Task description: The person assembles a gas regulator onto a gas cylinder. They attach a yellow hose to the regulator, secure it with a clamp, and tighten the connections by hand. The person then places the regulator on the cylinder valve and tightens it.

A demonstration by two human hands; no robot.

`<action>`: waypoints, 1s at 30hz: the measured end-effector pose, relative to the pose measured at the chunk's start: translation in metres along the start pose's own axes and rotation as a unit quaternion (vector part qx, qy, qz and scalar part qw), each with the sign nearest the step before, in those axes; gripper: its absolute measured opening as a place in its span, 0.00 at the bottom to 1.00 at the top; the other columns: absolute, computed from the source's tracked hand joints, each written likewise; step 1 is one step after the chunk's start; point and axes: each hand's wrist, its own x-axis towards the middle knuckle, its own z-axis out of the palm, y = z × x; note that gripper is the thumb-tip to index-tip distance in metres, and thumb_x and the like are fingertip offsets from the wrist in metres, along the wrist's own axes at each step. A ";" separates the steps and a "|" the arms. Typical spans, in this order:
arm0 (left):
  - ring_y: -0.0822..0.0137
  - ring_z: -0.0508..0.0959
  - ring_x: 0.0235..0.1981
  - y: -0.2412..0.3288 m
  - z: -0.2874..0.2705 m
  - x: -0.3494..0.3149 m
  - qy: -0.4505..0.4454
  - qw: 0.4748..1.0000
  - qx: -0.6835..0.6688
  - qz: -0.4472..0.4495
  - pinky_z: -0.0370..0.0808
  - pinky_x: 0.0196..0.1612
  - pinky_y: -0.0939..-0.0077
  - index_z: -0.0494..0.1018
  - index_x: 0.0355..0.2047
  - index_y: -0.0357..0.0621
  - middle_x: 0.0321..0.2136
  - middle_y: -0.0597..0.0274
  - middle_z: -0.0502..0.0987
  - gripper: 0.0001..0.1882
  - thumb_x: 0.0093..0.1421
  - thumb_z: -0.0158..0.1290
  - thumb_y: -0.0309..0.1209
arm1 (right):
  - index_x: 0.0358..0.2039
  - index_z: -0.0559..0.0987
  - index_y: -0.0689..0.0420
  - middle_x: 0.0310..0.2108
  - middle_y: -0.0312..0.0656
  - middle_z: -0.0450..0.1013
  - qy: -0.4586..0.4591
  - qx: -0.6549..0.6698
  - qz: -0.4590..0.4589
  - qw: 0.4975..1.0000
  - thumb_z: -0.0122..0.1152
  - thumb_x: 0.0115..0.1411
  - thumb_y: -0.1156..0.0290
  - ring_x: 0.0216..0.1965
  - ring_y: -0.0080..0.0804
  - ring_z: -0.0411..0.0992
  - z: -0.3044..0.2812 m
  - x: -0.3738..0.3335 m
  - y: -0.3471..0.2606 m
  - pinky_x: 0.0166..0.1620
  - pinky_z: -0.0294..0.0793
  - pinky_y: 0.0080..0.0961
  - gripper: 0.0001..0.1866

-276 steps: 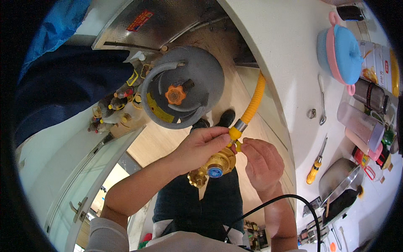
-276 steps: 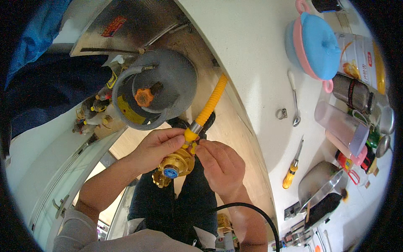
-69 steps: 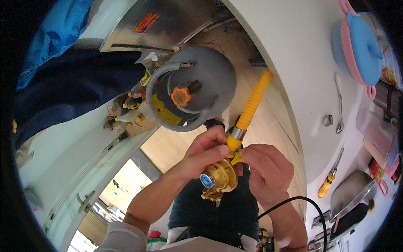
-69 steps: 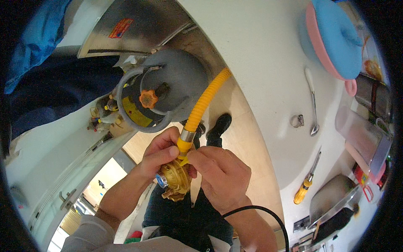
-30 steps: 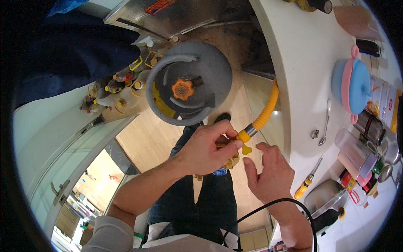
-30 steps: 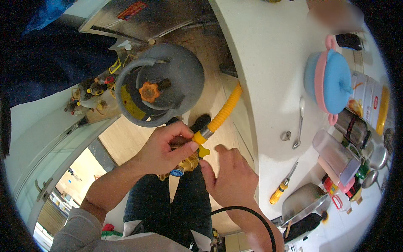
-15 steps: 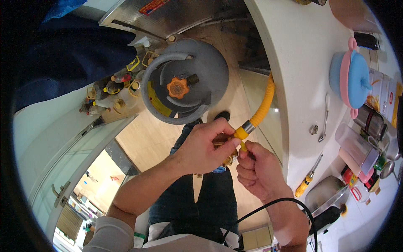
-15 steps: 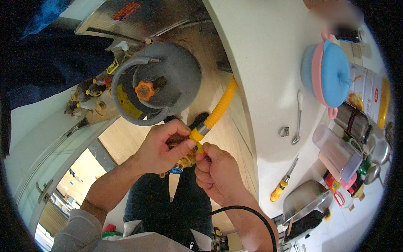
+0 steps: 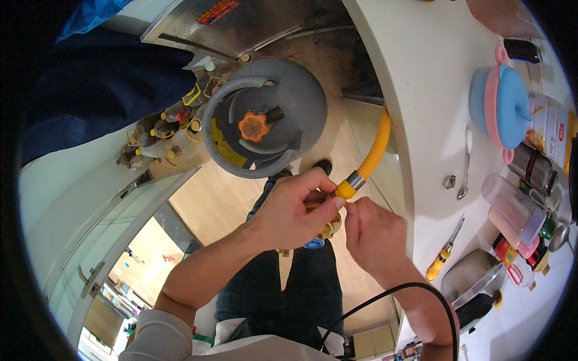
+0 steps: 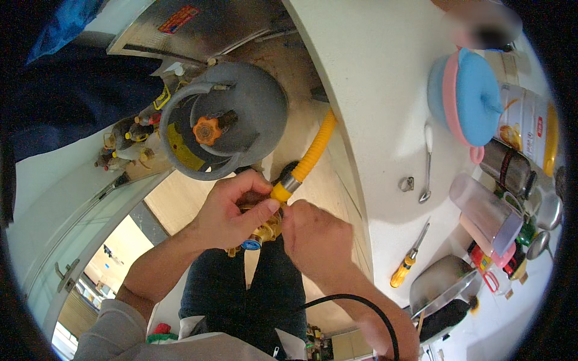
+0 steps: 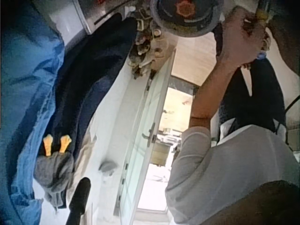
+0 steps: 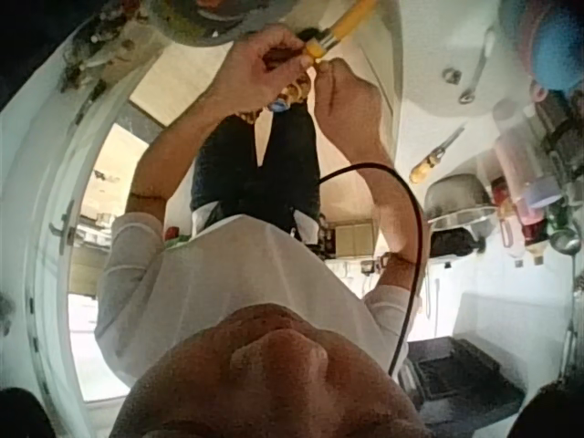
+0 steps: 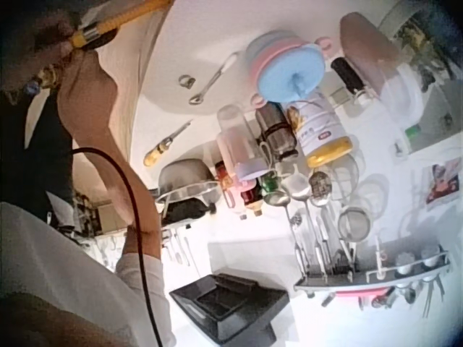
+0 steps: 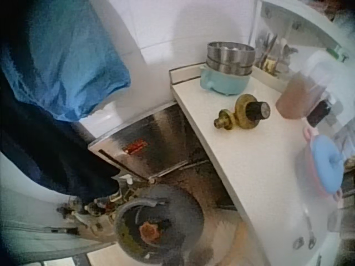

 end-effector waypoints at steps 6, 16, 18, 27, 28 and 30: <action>0.80 0.80 0.36 -0.011 0.000 -0.001 0.010 0.999 -0.004 0.046 0.78 0.38 0.82 0.70 0.42 0.38 0.35 0.65 0.78 0.08 0.68 0.59 0.22 | 0.32 0.72 0.53 0.17 0.29 0.59 -0.163 0.648 0.482 0.567 0.49 0.75 0.57 0.14 0.22 0.55 -0.022 0.015 -0.010 0.18 0.53 0.23 0.16; 0.71 0.86 0.36 -0.010 -0.004 0.000 0.026 0.999 -0.032 0.017 0.82 0.38 0.77 0.72 0.41 0.37 0.33 0.57 0.83 0.07 0.68 0.59 0.26 | 0.31 0.73 0.51 0.26 0.34 0.71 0.096 -0.092 -0.075 0.988 0.63 0.66 0.63 0.26 0.34 0.77 -0.022 0.006 -0.016 0.27 0.77 0.27 0.10; 0.71 0.86 0.36 -0.004 -0.002 0.001 0.023 0.999 -0.012 0.042 0.82 0.38 0.77 0.72 0.41 0.38 0.33 0.58 0.83 0.07 0.68 0.60 0.25 | 0.35 0.76 0.55 0.21 0.37 0.70 0.002 0.112 0.063 0.992 0.57 0.71 0.63 0.22 0.33 0.73 -0.019 0.004 -0.015 0.25 0.70 0.30 0.10; 0.74 0.84 0.35 -0.010 -0.003 0.001 0.030 0.996 -0.007 0.089 0.81 0.38 0.79 0.71 0.41 0.38 0.32 0.60 0.81 0.08 0.67 0.60 0.23 | 0.32 0.75 0.53 0.15 0.27 0.60 -0.158 0.625 0.497 0.582 0.47 0.77 0.55 0.13 0.17 0.54 -0.027 0.014 -0.024 0.17 0.51 0.19 0.20; 0.75 0.84 0.35 -0.008 -0.002 0.001 0.031 0.996 -0.003 0.089 0.81 0.38 0.79 0.71 0.41 0.38 0.33 0.60 0.81 0.08 0.67 0.60 0.23 | 0.32 0.76 0.55 0.17 0.27 0.61 -0.139 0.608 0.487 0.612 0.47 0.77 0.55 0.15 0.16 0.56 -0.030 0.014 -0.033 0.18 0.53 0.17 0.20; 0.75 0.84 0.36 -0.016 -0.002 -0.001 0.037 0.995 -0.023 0.087 0.81 0.39 0.79 0.71 0.42 0.38 0.34 0.60 0.81 0.08 0.68 0.59 0.23 | 0.33 0.75 0.56 0.17 0.28 0.59 -0.121 0.617 0.468 0.621 0.48 0.77 0.57 0.15 0.17 0.53 -0.026 0.014 -0.034 0.18 0.50 0.18 0.19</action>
